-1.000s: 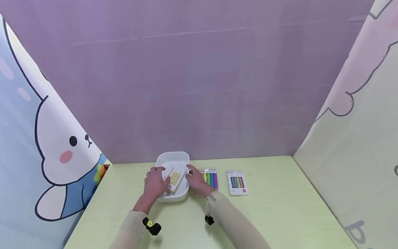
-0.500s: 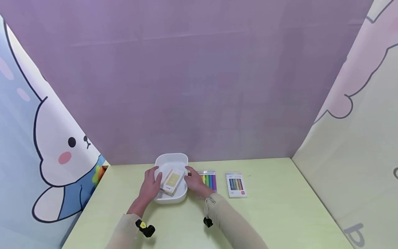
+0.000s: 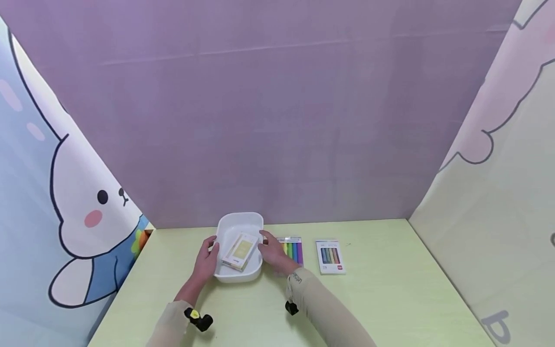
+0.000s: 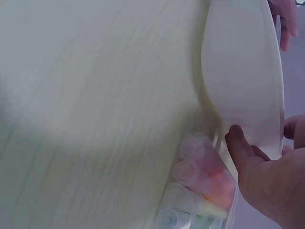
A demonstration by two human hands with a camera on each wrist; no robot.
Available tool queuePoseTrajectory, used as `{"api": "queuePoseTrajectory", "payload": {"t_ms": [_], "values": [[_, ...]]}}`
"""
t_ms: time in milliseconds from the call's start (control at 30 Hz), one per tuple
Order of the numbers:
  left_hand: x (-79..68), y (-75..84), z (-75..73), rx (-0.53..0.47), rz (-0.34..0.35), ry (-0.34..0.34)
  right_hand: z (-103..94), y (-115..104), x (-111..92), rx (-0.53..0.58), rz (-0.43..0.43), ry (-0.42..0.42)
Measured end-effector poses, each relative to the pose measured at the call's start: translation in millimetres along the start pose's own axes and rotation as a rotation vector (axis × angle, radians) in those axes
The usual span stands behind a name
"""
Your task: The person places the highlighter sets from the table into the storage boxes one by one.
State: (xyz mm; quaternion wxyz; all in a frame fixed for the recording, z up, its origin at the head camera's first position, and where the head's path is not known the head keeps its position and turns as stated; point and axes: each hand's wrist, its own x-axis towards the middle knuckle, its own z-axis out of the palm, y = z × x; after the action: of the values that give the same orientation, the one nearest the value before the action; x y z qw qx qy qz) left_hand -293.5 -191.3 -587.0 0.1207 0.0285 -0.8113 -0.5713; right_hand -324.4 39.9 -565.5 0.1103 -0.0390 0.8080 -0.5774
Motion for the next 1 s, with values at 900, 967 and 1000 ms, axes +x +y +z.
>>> {"api": "queuePoseTrajectory", "payload": {"t_ms": [900,967,1000], "values": [[-2.0,10.7,-28.5,-0.085,-0.062,-0.212,-1.2,-0.1,-1.5,0.025,0.000,-0.009],[-1.5,10.6,-29.3,-0.090,-0.068,-0.217,0.3,0.7,-1.6,0.030,-0.003,-0.006],[-1.1,10.3,-30.1,-0.099,-0.080,-0.215,1.3,1.2,-2.0,0.026,0.007,-0.007]]}}
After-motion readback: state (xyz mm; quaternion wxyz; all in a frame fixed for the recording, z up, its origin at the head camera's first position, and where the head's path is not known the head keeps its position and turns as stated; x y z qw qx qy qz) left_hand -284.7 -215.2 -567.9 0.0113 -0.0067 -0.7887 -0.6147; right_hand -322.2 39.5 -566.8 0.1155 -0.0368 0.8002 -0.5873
